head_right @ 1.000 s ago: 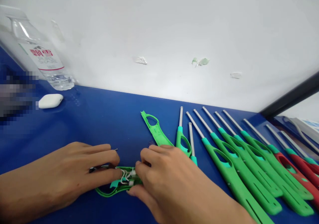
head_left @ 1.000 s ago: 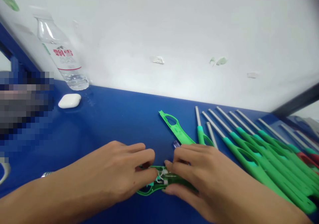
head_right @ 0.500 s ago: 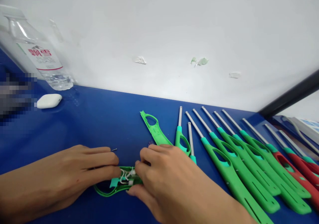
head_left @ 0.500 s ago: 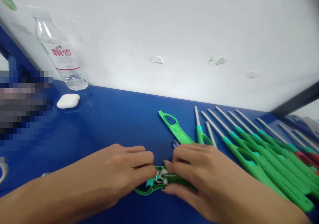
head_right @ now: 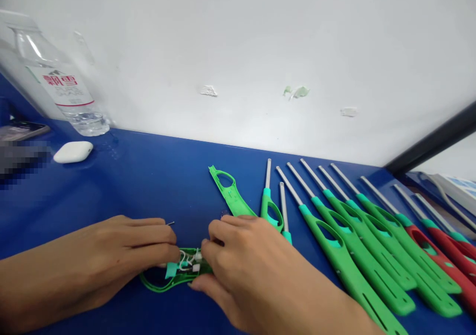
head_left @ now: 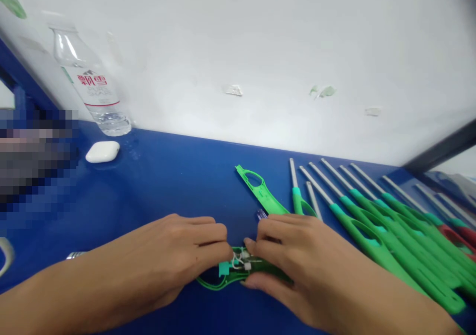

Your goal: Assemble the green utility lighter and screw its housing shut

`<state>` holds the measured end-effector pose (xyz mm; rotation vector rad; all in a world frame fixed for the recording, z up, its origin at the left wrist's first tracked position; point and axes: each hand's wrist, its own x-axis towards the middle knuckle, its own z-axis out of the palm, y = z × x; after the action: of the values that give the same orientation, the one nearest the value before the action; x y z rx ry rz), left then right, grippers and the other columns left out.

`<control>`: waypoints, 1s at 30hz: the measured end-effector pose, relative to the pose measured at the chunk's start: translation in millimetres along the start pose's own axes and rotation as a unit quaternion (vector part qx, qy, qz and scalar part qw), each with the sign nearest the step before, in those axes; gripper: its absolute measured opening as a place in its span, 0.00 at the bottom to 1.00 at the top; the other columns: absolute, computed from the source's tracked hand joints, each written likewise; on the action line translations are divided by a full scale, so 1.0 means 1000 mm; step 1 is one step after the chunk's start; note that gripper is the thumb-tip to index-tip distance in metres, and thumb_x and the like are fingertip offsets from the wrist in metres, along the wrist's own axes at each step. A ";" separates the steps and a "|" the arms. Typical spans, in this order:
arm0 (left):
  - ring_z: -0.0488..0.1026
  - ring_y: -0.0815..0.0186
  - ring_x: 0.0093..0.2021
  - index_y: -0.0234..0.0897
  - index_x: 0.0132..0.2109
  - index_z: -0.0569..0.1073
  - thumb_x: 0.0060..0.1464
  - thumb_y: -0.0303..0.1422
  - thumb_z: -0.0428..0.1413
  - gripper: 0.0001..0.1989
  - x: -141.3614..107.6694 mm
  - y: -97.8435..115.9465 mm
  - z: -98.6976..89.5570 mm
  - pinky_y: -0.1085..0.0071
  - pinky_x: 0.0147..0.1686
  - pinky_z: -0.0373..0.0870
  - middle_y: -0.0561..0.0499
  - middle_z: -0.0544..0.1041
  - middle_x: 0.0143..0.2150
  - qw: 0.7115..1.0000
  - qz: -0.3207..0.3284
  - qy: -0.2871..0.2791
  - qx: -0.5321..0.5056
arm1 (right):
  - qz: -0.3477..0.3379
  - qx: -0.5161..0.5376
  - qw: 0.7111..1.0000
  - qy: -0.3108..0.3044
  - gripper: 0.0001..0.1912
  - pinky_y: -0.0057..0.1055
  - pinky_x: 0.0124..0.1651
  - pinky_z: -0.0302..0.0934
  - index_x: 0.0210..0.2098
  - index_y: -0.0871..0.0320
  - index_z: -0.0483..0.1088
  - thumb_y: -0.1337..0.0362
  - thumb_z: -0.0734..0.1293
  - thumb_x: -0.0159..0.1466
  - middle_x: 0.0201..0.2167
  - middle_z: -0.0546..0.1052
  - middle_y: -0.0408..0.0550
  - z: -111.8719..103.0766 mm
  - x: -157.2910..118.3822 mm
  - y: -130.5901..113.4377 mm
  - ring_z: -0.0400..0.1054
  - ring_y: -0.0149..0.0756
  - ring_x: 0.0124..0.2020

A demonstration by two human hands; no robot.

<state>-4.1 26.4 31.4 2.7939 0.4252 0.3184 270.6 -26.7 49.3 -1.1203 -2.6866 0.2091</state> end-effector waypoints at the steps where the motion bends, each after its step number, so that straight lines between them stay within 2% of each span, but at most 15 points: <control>1: 0.79 0.62 0.42 0.43 0.49 0.74 0.54 0.09 0.51 0.26 -0.001 0.000 0.000 0.67 0.41 0.68 0.55 0.82 0.45 1.000 -0.003 -0.003 0.000 | 0.002 0.001 1.000 -0.001 0.11 0.39 0.34 0.60 0.36 0.56 0.80 0.60 0.83 0.68 0.34 0.79 0.40 0.000 0.000 0.000 0.75 0.37 0.34; 7: 0.77 0.67 0.39 0.46 0.51 0.76 0.60 0.10 0.53 0.25 -0.001 -0.001 -0.001 0.69 0.37 0.65 0.58 0.78 0.48 0.998 -0.049 -0.016 -0.043 | 0.006 -0.006 1.000 0.000 0.13 0.40 0.33 0.60 0.36 0.55 0.80 0.58 0.84 0.67 0.33 0.80 0.40 0.000 0.001 0.000 0.77 0.40 0.34; 11: 0.77 0.67 0.40 0.46 0.51 0.76 0.62 0.10 0.54 0.24 0.000 -0.001 -0.003 0.70 0.38 0.65 0.58 0.78 0.48 0.995 -0.063 -0.032 -0.077 | 0.010 -0.013 1.000 0.017 0.21 0.42 0.35 0.63 0.47 0.54 0.79 0.52 0.86 0.64 0.38 0.82 0.40 -0.004 0.002 -0.002 0.79 0.44 0.37; 13: 0.77 0.66 0.40 0.45 0.51 0.76 0.62 0.10 0.54 0.23 0.000 -0.001 -0.003 0.70 0.38 0.66 0.57 0.78 0.48 0.994 -0.064 -0.037 -0.081 | 0.015 0.003 1.000 0.018 0.20 0.42 0.37 0.65 0.48 0.53 0.78 0.49 0.83 0.67 0.41 0.81 0.41 -0.006 0.003 -0.003 0.79 0.44 0.41; 15: 0.77 0.66 0.39 0.45 0.51 0.76 0.63 0.11 0.53 0.23 0.000 -0.002 -0.002 0.70 0.38 0.66 0.56 0.78 0.47 0.994 -0.065 -0.037 -0.084 | 0.009 0.021 1.000 0.012 0.13 0.41 0.39 0.65 0.44 0.52 0.77 0.52 0.79 0.72 0.42 0.79 0.42 -0.008 0.003 -0.004 0.77 0.43 0.42; 18: 0.76 0.66 0.38 0.44 0.50 0.74 0.64 0.11 0.52 0.21 0.000 -0.002 -0.002 0.70 0.37 0.66 0.56 0.77 0.45 0.994 -0.063 -0.034 -0.083 | -0.015 0.020 1.000 0.014 0.05 0.40 0.39 0.65 0.42 0.53 0.78 0.63 0.74 0.76 0.40 0.77 0.43 -0.007 0.003 -0.005 0.74 0.41 0.41; 21: 0.76 0.65 0.37 0.44 0.47 0.72 0.62 0.11 0.52 0.21 0.001 -0.002 -0.001 0.70 0.36 0.65 0.56 0.77 0.45 0.995 -0.061 -0.037 -0.072 | -0.039 0.011 0.999 0.035 0.06 0.39 0.38 0.64 0.41 0.54 0.79 0.67 0.71 0.77 0.40 0.78 0.43 -0.004 0.005 -0.003 0.72 0.40 0.38; 30: 0.75 0.65 0.37 0.44 0.47 0.70 0.60 0.10 0.52 0.22 -0.001 -0.004 0.000 0.68 0.36 0.64 0.56 0.76 0.45 0.995 -0.059 -0.040 -0.071 | -0.073 0.005 0.996 0.055 0.13 0.39 0.38 0.65 0.43 0.56 0.80 0.64 0.65 0.83 0.38 0.79 0.44 0.002 0.007 0.001 0.71 0.41 0.37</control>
<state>-5.8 29.6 29.7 2.6202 0.5246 0.2023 266.4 -21.1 48.4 -0.9002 -2.6515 0.1310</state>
